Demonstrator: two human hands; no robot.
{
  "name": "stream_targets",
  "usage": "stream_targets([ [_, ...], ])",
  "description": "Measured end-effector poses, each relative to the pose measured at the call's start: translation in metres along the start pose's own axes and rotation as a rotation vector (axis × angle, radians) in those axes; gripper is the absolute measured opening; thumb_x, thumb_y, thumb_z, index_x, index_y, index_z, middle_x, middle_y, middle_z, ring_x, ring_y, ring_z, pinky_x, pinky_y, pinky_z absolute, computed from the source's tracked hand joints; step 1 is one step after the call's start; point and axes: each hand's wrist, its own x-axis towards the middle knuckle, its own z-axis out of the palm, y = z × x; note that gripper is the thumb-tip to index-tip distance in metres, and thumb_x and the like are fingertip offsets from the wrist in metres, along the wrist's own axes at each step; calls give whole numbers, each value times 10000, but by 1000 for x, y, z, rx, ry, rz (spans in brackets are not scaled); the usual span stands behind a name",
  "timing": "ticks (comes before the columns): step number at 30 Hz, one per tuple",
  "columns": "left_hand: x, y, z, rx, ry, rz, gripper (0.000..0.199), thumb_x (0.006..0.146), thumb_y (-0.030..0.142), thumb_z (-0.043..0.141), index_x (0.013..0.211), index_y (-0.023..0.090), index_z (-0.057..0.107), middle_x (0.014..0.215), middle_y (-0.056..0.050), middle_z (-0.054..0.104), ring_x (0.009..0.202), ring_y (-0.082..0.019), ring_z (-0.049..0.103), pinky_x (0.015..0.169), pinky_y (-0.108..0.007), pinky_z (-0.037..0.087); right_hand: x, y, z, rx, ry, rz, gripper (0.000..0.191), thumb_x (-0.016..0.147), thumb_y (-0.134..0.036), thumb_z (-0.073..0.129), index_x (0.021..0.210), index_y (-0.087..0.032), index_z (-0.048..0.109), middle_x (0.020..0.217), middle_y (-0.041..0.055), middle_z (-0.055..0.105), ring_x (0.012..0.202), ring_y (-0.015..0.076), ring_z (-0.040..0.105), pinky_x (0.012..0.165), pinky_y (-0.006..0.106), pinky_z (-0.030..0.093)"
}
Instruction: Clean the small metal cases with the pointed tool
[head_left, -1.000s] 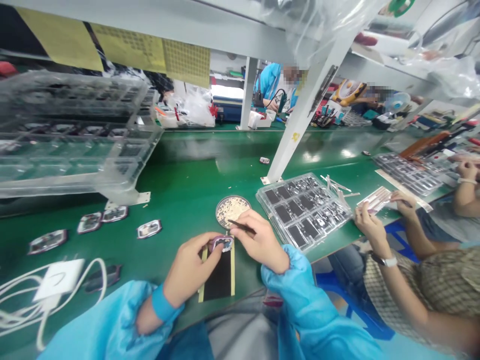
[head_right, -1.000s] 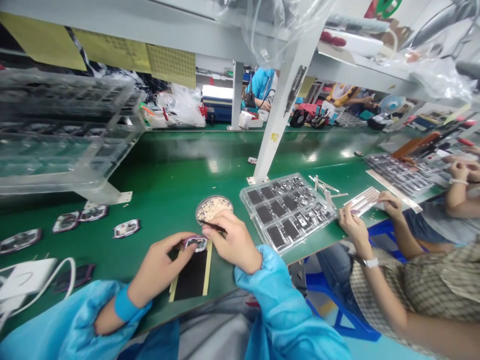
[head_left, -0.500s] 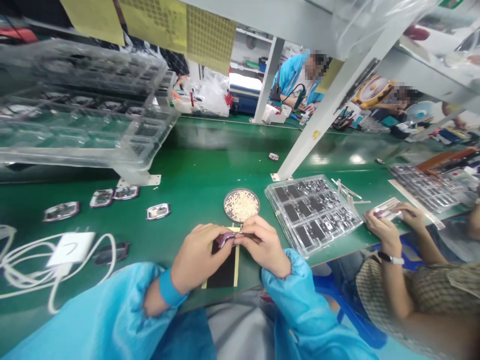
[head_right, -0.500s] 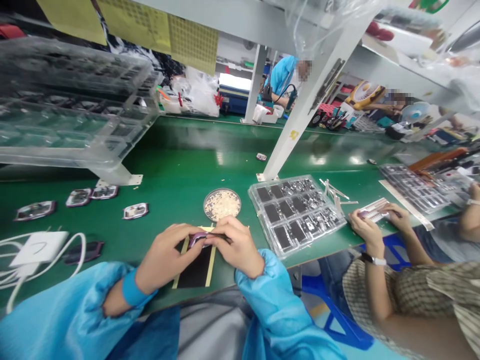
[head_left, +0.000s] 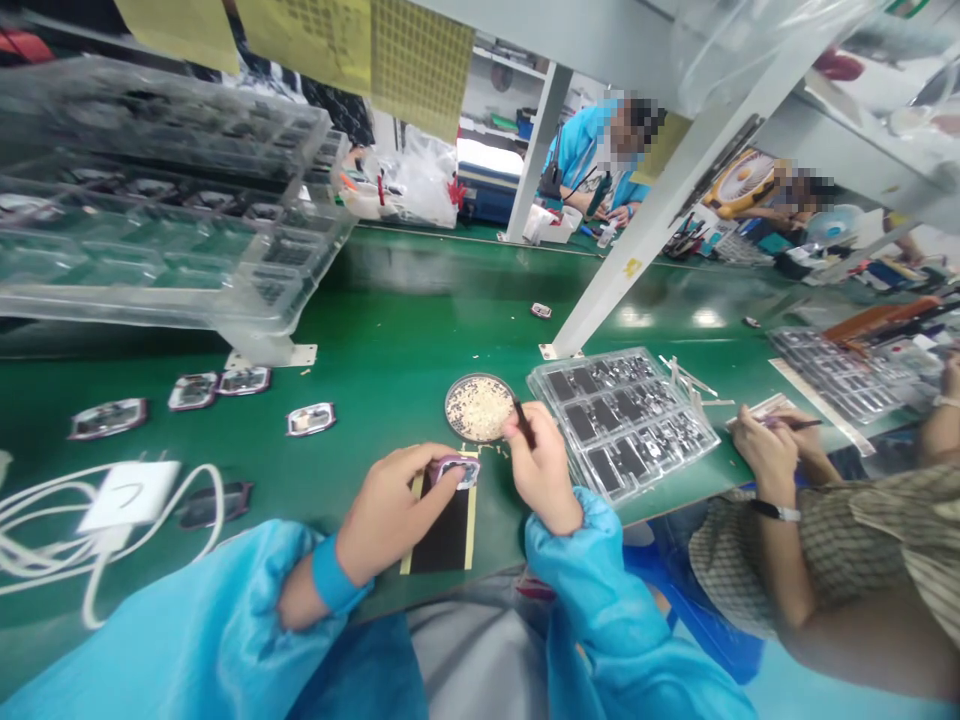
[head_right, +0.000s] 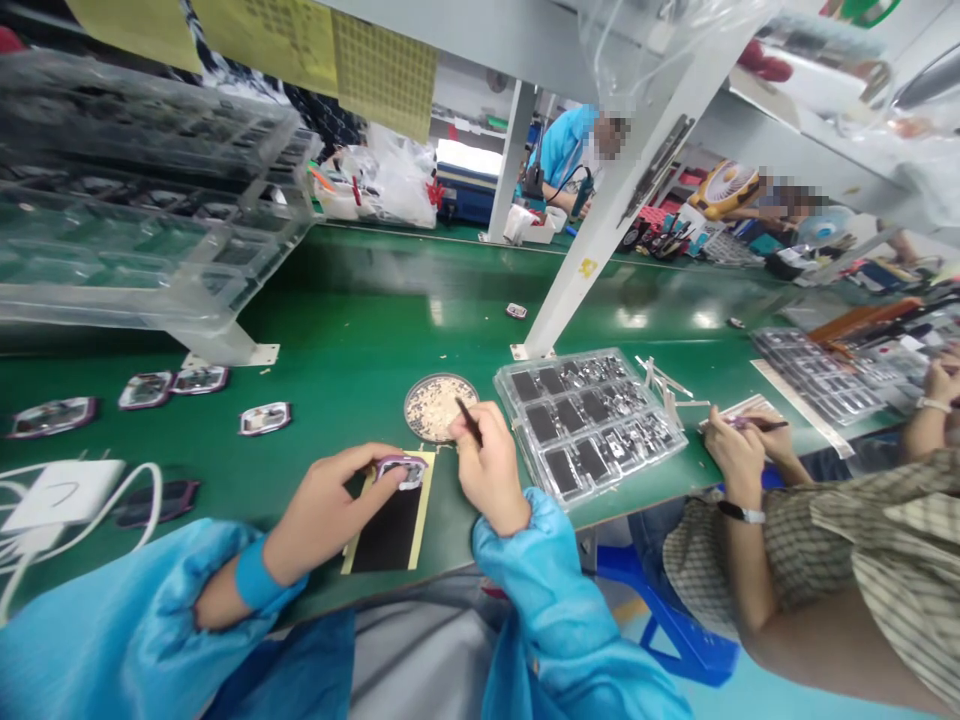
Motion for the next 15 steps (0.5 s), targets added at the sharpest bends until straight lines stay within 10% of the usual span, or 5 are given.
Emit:
stream_targets([
  [10,3,-7,2,-102,-55,-52,241,937,410,572,974,224,720,867,0,744,785,-186,647,719,-289,480,-23,-4,8,215,-150,-120,236,808,-234,793,1033,-198,730,949,69,637,816,184,618,643,283,496],
  [15,1,-4,5,109,-47,163,226,966,391,549,982,232,708,975,-42,729,910,-220,647,826,-329,476,-35,1,-6,235,63,-22,59,902,-183,671,882,-185,727,857,58,654,764,168,616,625,276,473],
])
